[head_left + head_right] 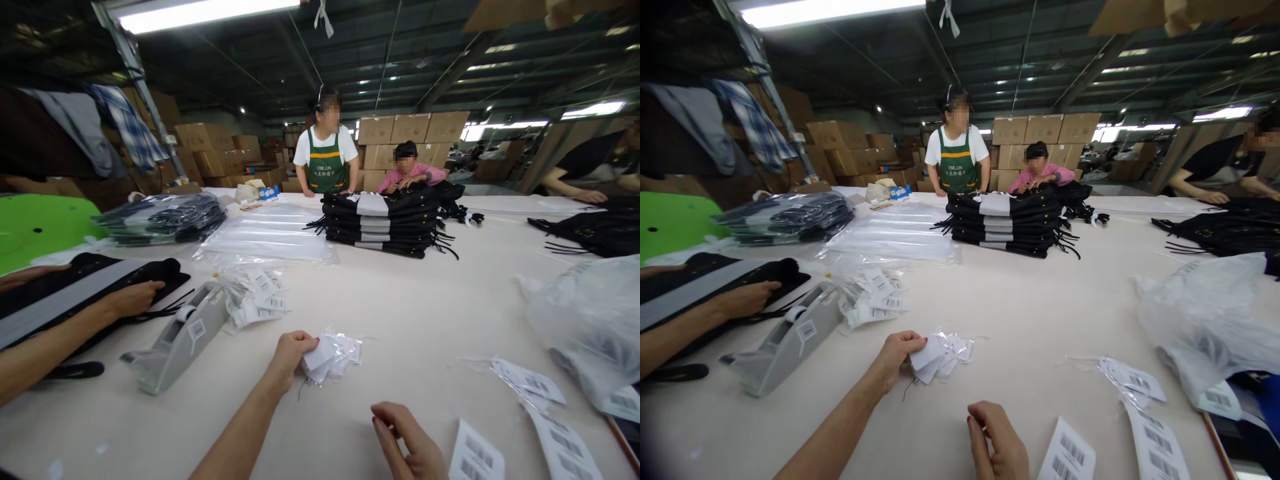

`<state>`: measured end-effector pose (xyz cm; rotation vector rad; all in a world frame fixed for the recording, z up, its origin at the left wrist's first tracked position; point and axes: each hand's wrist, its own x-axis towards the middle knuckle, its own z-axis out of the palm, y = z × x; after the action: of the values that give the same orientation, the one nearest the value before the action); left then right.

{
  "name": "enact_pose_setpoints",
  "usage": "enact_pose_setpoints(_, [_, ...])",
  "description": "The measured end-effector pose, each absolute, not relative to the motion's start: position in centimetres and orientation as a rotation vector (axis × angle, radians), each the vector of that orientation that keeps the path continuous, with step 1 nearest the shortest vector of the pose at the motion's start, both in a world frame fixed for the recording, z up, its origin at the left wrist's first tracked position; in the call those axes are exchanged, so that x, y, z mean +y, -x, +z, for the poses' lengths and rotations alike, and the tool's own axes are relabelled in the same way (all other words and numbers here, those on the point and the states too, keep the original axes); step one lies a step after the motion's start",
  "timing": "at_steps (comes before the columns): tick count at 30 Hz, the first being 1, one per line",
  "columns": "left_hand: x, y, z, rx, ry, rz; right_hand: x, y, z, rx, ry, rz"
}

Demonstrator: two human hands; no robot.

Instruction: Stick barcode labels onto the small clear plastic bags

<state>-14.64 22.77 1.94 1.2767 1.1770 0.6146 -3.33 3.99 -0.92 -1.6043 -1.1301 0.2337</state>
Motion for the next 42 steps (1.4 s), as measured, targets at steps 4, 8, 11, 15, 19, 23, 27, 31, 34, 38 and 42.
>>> enact_pose_setpoints(4, [21.9,14.1,2.5,1.139,-1.150,0.590,7.5,5.2,-0.7,-1.207,1.662,0.264])
enact_pose_setpoints(8, [21.2,13.3,2.4,1.122,-1.119,0.574,10.9,6.4,-0.7,-1.454,1.645,-0.351])
enact_pose_setpoints(11, [21.2,13.4,2.2,1.117,-1.143,0.579,11.9,6.0,-0.4,-1.562,1.616,-0.449])
enact_pose_setpoints(15, [21.7,14.8,2.2,1.213,-1.453,0.831,10.7,4.1,0.8,-1.102,1.534,0.057])
enact_pose_setpoints(19, [20.3,15.6,3.6,1.074,-1.739,0.973,8.4,2.3,2.5,-0.356,1.303,0.737])
enact_pose_setpoints(23, [16.5,14.2,5.0,0.768,-1.711,0.623,6.9,2.2,3.6,-0.169,1.122,0.896])
enact_pose_setpoints(27, [13.3,12.6,3.9,0.691,-1.379,0.378,5.7,2.2,4.1,-0.245,1.132,0.928])
enact_pose_setpoints(31, [11.6,12.5,2.3,0.652,-1.269,0.275,4.8,1.7,4.2,-0.304,1.201,0.923])
enact_pose_setpoints(34, [10.8,12.6,1.6,0.650,-1.296,0.241,4.3,1.8,3.8,-0.288,1.203,0.906])
enact_pose_setpoints(38, [10.4,12.3,1.0,0.624,-1.309,0.294,3.9,2.7,2.8,-0.245,1.163,0.951])
enact_pose_setpoints(42, [10.5,11.9,1.4,0.661,-1.301,0.236,3.3,3.4,1.9,-0.213,1.089,1.061])
